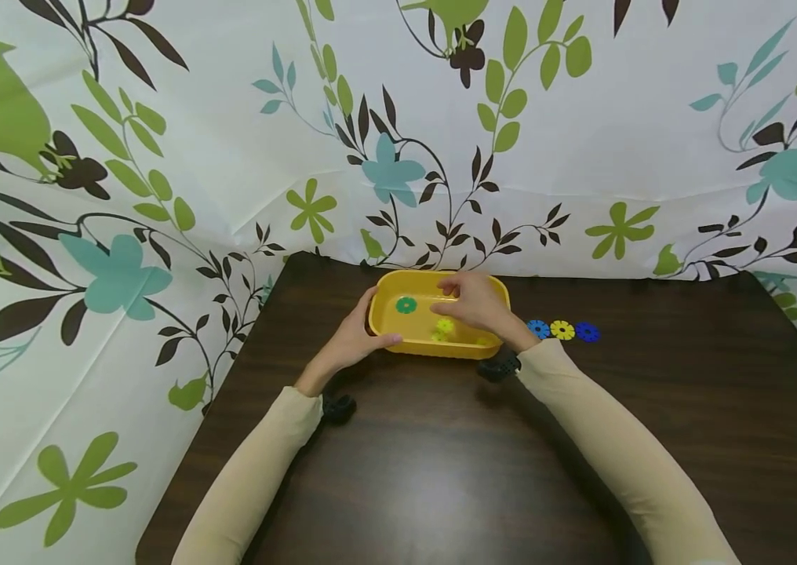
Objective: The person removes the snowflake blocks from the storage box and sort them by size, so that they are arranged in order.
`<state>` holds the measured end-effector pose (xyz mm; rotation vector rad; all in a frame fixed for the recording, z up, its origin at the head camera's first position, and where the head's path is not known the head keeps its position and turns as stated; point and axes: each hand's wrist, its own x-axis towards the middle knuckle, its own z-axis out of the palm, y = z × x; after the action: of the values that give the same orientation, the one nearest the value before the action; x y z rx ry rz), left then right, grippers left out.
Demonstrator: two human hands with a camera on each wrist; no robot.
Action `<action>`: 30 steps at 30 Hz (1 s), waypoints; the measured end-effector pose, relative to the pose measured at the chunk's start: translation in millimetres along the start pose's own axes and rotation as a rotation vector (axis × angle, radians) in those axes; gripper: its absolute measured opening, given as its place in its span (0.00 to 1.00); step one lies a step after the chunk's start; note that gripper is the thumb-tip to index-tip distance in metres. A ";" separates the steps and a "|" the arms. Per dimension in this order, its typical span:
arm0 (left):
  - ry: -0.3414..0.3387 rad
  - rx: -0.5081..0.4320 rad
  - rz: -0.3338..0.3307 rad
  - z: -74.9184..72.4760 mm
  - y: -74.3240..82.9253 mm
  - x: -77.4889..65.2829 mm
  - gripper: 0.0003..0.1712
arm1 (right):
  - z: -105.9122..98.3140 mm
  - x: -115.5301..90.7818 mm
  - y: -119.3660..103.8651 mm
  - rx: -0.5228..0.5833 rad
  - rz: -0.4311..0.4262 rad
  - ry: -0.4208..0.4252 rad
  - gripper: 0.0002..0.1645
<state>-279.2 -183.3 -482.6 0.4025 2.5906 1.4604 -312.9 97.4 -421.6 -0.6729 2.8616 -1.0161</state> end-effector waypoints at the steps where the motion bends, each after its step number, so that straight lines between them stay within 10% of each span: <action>1: 0.000 0.002 0.000 0.2 0.2 0.4 0.66 | 2.5 2.9 -1.1 -0.001 0.003 -0.009 0.34; 15: -0.007 0.005 0.010 1.5 -0.2 1.0 0.65 | 40.3 44.0 -6.5 -0.032 0.062 -0.138 0.17; 30: -0.018 0.016 0.042 -1.9 -2.6 -2.5 0.65 | 76.6 66.3 -9.5 -0.148 0.117 -0.146 0.23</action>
<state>-277.7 -186.8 -483.8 0.4727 2.5965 1.4438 -356.3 18.3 -468.5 -0.5546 2.8285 -0.7145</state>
